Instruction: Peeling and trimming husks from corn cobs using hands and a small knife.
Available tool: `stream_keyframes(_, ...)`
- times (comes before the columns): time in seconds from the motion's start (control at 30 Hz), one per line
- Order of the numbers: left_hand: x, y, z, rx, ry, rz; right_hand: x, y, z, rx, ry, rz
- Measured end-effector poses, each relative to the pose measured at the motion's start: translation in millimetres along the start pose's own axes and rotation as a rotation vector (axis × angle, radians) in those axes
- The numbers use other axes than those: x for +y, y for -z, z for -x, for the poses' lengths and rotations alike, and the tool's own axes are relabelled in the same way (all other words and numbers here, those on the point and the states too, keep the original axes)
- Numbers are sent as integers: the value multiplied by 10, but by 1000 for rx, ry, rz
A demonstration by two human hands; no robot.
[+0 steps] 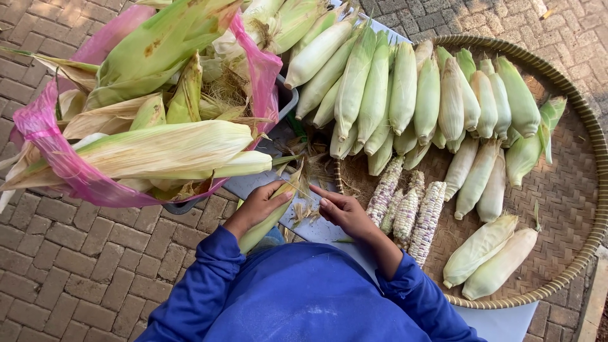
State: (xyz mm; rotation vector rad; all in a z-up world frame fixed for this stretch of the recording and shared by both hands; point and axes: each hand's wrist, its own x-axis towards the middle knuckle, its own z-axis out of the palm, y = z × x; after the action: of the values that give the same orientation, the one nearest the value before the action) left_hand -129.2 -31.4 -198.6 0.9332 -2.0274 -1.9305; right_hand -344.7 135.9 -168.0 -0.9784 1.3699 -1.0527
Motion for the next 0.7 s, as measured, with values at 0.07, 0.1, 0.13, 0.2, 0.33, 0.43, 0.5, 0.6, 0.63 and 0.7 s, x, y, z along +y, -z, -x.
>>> stream_keyframes(0.07, 150, -43, 58, -54, -10, -28, -252, -61, -55, -73, -177, -116)
stream_keyframes(0.1, 177, -62, 73, -54, -11, -30, -180, -66, -91, -72, -175, -116)
stream_keyframes(0.13, 205, -79, 84, -42, -29, -113, -110, -69, -133, -51, -185, -136)
stream_keyframes(0.2, 247, -104, 101, -27, -48, -198, -80, -108, -165, -32, -193, -155)
stream_keyframes(0.33, 381, -172, 152, 21, -3, -273, -93, -292, -121, 238, 164, 338)
stream_keyframes(0.43, 476, -258, 220, -14, 8, -329, 12, -198, -240, 477, 234, 340)
stream_keyframes(0.5, 451, -278, 248, -51, -31, -333, 140, -59, -363, 538, 206, 205)
stream_keyframes(0.6, 530, -259, 286, -76, -188, 119, 337, 90, -401, 455, -75, 108)
stream_keyframes(0.63, 708, -224, 326, -104, -187, 290, 330, 103, -379, 418, -149, 215)
stream_keyframes(0.7, 998, -193, 364, -120, -187, 461, 250, 95, -289, 369, -221, 324)
